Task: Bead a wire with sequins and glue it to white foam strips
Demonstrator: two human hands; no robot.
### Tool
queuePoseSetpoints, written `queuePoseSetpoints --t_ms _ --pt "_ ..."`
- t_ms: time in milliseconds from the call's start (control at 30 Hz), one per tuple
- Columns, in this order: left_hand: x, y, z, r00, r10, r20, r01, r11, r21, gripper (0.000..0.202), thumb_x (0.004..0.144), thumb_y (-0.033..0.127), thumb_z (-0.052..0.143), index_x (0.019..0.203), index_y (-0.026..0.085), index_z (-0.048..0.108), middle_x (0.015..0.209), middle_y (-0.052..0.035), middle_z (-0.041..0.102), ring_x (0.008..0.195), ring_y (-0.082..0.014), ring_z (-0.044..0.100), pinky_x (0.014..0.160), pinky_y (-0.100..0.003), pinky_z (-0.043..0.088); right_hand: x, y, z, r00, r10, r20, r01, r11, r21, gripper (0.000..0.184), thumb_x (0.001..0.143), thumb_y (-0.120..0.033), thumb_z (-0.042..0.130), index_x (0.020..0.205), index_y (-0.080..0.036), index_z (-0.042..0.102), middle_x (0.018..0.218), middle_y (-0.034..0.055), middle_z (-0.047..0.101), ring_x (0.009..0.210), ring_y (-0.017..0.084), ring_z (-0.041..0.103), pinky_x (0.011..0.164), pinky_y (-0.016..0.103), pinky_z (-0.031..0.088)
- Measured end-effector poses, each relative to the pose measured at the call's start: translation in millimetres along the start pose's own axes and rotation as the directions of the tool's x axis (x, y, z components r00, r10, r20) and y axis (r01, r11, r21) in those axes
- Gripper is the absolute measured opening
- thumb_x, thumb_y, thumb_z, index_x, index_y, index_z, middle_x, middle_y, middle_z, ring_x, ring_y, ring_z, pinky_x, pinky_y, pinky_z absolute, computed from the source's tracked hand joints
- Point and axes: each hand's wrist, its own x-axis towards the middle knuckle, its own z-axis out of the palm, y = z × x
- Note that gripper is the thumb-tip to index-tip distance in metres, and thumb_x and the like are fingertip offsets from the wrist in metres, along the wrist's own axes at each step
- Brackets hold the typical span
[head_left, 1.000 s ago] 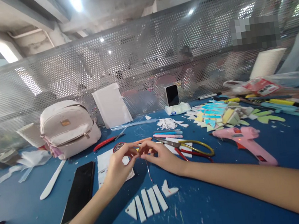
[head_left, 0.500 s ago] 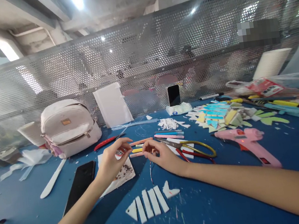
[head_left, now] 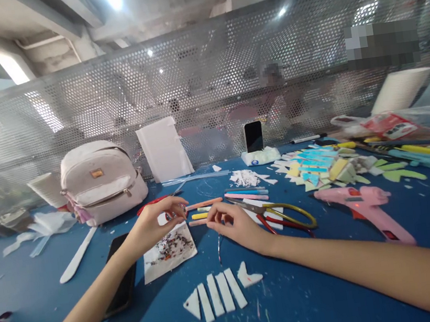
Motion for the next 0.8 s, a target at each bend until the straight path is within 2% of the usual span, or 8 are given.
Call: queuePoseSetpoints --t_ms 133,233,333,467,800 --pt "-2.4 -21.3 -16.8 0.997 -0.077 0.017 0.075 0.993 0.088 0.025 0.088 0.02 0.052 0.112 0.017 0.059 0.093 -0.0061 0.072 0.084 -0.0166 0.066 0.081 -0.029 0.051 0.3 -2.6 -0.6 1.0 -0.003 0.001 0.003 1.0 -0.005 0.007 0.086 -0.021 0.058 0.08 -0.019 0.058 0.077 -0.0007 0.057 0.064 0.012 0.051 0.055 0.023 0.037" --pt "-11.1 -35.8 -27.5 0.979 -0.162 0.127 0.142 0.978 0.154 0.012 0.083 0.019 0.055 0.088 0.016 0.066 0.086 -0.0048 0.072 0.076 -0.0167 0.066 0.073 -0.026 0.05 0.6 -3.9 -0.5 1.0 0.003 0.005 -0.003 1.0 -0.007 0.007 0.086 -0.02 0.058 0.079 -0.019 0.057 0.078 -0.0004 0.058 0.065 0.012 0.052 0.055 0.023 0.038" --pt "-22.0 -44.9 -32.7 0.931 -0.263 0.255 0.211 0.954 0.212 0.012 0.079 0.022 0.059 0.074 0.016 0.069 0.071 -0.0024 0.072 0.065 -0.0168 0.066 0.06 -0.022 0.049 0.7 -4.9 -0.6 1.0 0.006 0.016 -0.006 1.0 -0.009 0.007 0.085 -0.019 0.058 0.078 -0.019 0.057 0.079 -0.0002 0.059 0.065 0.013 0.052 0.054 0.023 0.038" --pt "-28.0 -47.8 -33.0 0.891 -0.329 0.312 0.256 0.933 0.253 0.018 0.081 0.026 0.058 0.077 0.017 0.072 0.074 -0.0039 0.075 0.067 -0.0175 0.068 0.062 -0.022 0.049 0.8 -6.6 -1.2 1.0 0.012 0.027 -0.011 1.0 -0.018 0.009 0.087 -0.02 0.057 0.078 -0.019 0.058 0.079 0.0002 0.059 0.066 0.013 0.052 0.054 0.023 0.037" --pt "-28.6 -46.4 -28.0 0.901 -0.307 0.305 0.225 0.934 0.276 0.018 0.079 0.022 0.058 0.082 0.019 0.075 0.083 -0.0044 0.074 0.072 -0.0178 0.065 0.069 -0.025 0.048 0.2 -7.3 -1.3 0.999 0.011 0.048 -0.01 0.999 -0.037 0.009 0.088 -0.023 0.056 0.079 -0.019 0.058 0.079 0.0012 0.059 0.068 0.014 0.053 0.055 0.024 0.039"
